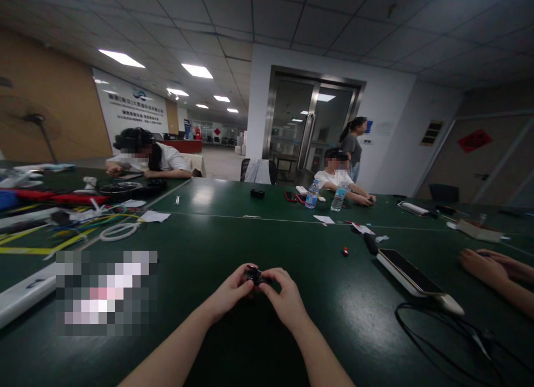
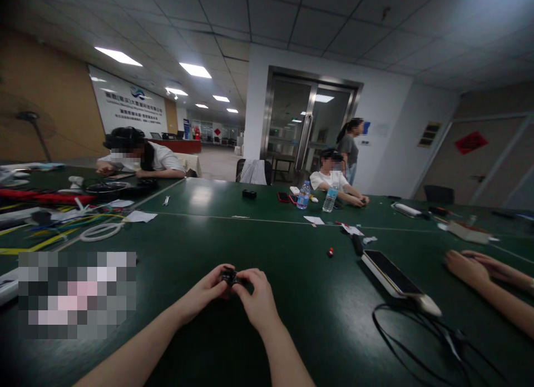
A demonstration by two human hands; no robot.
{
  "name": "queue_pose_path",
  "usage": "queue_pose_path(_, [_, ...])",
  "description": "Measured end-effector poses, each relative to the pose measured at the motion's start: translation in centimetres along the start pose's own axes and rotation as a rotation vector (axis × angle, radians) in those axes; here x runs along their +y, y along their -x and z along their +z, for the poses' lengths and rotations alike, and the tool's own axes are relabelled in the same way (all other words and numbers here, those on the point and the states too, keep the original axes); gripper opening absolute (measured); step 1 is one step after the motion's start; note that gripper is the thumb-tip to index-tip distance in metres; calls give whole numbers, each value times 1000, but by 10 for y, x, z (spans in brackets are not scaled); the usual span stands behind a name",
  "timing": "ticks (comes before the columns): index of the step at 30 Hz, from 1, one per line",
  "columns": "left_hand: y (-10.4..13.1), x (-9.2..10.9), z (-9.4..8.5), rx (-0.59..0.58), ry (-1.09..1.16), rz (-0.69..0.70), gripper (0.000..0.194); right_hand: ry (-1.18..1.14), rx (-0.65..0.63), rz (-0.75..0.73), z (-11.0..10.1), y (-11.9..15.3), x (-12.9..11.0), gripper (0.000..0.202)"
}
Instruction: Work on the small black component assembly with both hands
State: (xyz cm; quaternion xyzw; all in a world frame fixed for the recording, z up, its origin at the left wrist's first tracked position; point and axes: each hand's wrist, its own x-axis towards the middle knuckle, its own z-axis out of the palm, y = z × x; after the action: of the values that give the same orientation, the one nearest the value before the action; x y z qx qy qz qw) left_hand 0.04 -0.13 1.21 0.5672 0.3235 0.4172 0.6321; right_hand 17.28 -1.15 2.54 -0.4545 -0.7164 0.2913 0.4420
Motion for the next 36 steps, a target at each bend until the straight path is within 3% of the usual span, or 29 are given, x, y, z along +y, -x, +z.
queue_pose_path(11, [1, 2, 1, 67, 97, -26, 38, -235, 134, 116, -7, -7, 23, 28])
queue_pose_path(26, [1, 3, -1, 115, 180, -52, 44, -436, 416, 226, -17, -9, 33, 33])
queue_pose_path(31, [1, 2, -1, 123, 238, -42, 44, -467, 438, 221, -16, -9, 31, 35])
queue_pose_path(36, [2, 3, -1, 122, 252, -47, 43, -467, 382, 199, -13, -8, 27, 36])
